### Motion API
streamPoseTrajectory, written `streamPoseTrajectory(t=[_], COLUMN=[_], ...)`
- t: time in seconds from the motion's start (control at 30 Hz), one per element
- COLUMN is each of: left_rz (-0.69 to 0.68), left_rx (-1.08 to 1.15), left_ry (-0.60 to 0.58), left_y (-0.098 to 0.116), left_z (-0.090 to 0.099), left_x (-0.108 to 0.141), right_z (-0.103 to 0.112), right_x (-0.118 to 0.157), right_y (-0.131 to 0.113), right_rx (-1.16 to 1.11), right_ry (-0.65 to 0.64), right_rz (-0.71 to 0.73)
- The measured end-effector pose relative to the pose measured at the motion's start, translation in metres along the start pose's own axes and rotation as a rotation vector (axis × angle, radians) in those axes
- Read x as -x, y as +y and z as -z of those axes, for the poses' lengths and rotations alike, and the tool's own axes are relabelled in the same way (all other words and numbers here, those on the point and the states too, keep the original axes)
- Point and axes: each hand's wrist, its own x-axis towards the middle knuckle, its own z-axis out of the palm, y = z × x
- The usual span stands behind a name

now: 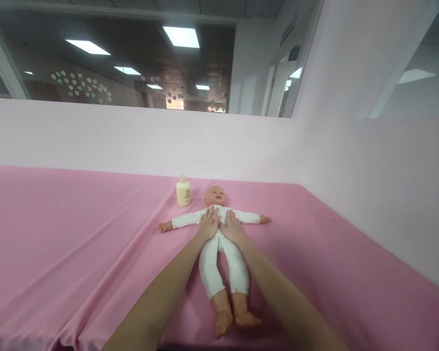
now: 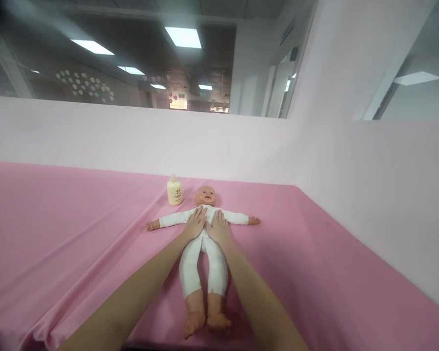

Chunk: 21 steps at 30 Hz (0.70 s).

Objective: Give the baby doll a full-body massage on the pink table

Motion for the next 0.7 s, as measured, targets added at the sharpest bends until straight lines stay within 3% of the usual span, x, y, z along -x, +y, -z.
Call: streamPoseTrajectory(t=[0.27, 0.53, 0.63, 0.7], left_rz=[0.025, 0.115, 0.106, 0.057], left_rx=[-0.066, -0.021, -0.026, -0.039], left_ry=[-0.022, -0.044, -0.032, 0.002], left_y=[-0.004, -0.01, -0.012, -0.012], left_z=[-0.001, 0.009, 0.014, 0.015], left_x=[-0.006, -0.02, -0.023, -0.021], right_z=[0.005, 0.012, 0.013, 0.015], right_x=[0.025, 0.067, 0.071, 0.07], right_y=[-0.007, -0.035, -0.036, -0.032], right_rx=[0.106, 0.117, 0.029, -0.134], right_ry=[0.001, -0.063, -0.113, -0.147], right_rz=[0.135, 0.564, 0.664, 0.657])
